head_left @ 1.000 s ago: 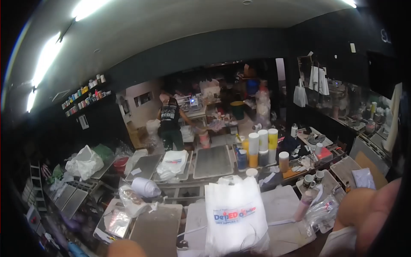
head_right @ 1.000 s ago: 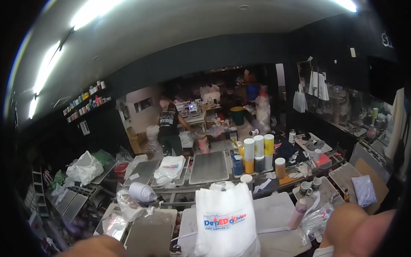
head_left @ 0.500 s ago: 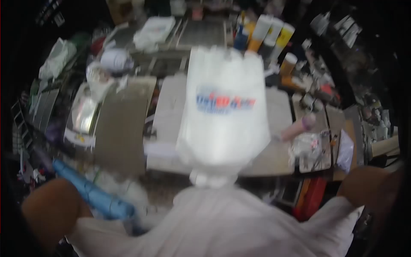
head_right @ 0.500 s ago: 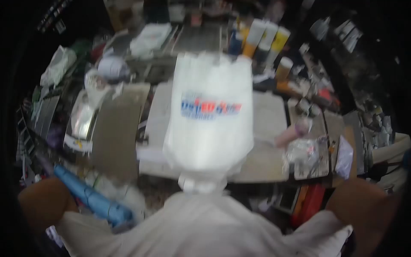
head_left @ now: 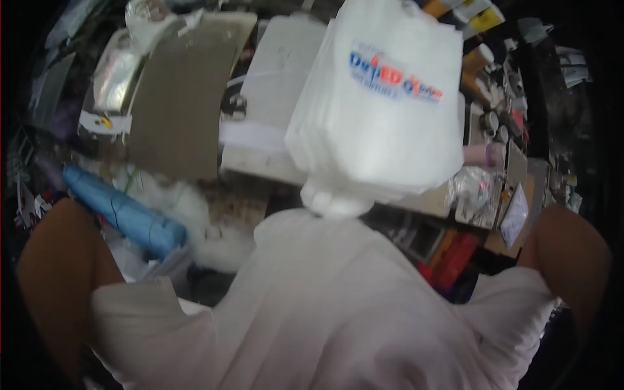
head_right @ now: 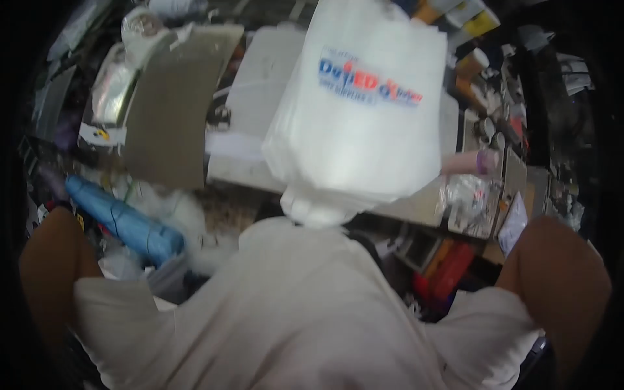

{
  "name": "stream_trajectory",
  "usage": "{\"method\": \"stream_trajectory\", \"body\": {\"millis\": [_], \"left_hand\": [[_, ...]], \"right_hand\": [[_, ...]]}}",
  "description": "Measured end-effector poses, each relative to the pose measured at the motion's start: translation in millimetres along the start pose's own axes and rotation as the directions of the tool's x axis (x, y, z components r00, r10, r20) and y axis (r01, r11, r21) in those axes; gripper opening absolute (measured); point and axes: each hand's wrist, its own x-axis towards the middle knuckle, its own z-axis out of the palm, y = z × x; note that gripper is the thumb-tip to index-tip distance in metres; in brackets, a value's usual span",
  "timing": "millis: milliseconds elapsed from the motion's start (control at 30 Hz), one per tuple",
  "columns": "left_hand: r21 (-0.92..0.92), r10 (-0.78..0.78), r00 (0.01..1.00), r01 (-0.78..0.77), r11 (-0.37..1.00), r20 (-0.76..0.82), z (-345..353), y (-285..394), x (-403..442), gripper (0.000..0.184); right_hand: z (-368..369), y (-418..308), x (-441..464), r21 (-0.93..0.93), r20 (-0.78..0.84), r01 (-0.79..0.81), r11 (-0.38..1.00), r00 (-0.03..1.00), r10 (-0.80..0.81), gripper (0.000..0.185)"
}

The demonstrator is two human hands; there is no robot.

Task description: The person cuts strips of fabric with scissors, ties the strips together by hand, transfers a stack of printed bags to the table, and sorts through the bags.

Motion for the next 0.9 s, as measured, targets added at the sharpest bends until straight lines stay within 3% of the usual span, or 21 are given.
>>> {"method": "stream_trajectory", "body": {"millis": [133,200,233,267,333,400,433,467,500,567,633,700,733,800,900], "left_hand": [[0.067,-0.081,0.985,0.092,0.993,-0.151,-14,-33,-48,0.023],[0.096,-0.22,0.915,0.265,0.959,-0.338,-17,-61,-85,0.023],[0.071,-0.329,0.827,0.402,0.913,-0.456,-12,-79,-110,0.022],[-0.015,-0.467,0.687,0.554,0.833,-0.557,-1,-99,-137,0.022],[-0.346,-0.749,0.268,0.76,0.551,-0.606,46,-149,-194,0.022],[-0.668,-0.922,-0.108,0.721,0.185,-0.371,142,-201,-265,0.021],[-0.812,-0.949,-0.083,0.544,0.213,-0.304,210,-226,-312,0.02],[-0.742,-0.967,-0.08,0.657,0.132,-0.243,272,-230,-337,0.019],[-0.649,-0.979,-0.086,0.759,0.056,-0.186,310,-236,-354,0.018],[-0.672,-0.98,-0.144,0.74,-0.012,-0.14,341,-221,-336,0.017],[-0.704,-0.974,-0.187,0.709,-0.045,-0.126,368,-206,-312,0.016],[-0.755,-0.989,-0.099,0.638,-0.149,0.111,379,-187,-287,0.026],[-0.76,-0.989,-0.098,0.632,-0.15,0.114,391,-174,-272,0.026],[-0.562,-0.971,-0.15,0.827,-0.021,-0.185,425,-147,-251,0.042],[-0.613,-0.983,-0.143,0.789,-0.042,-0.116,435,-134,-247,0.054]], "right_hand": [[16,7,34,0.041,-0.003,-0.088,0.995,0.996,0.088,0.086],[32,16,56,0.094,-0.012,-0.211,0.973,0.977,0.213,0.087],[45,21,69,0.143,-0.007,-0.309,0.94,0.95,0.313,0.088],[62,25,83,0.202,0.014,-0.416,0.887,0.907,0.422,0.089],[116,35,108,0.299,0.194,-0.705,0.643,0.705,0.683,0.09],[186,44,115,0.242,0.37,-0.828,0.505,0.56,0.741,0.092],[227,52,100,0.196,0.375,-0.759,0.621,0.643,0.668,0.094],[268,60,84,0.152,0.374,-0.672,0.725,0.718,0.587,0.097],[283,63,82,0.138,0.382,-0.661,0.737,0.722,0.576,0.097],[297,63,77,0.139,0.478,-0.747,0.65,0.626,0.616,0.1],[297,64,80,0.161,0.488,-0.751,0.641,0.625,0.61,0.1],[295,65,79,0.184,0.493,-0.758,0.626,0.622,0.609,0.099],[296,67,78,0.219,0.501,-0.759,0.613,0.627,0.597,0.099],[299,68,73,0.249,0.512,-0.762,0.598,0.628,0.586,0.099],[310,68,71,0.24,0.495,-0.75,0.616,0.641,0.587,0.1]]}}
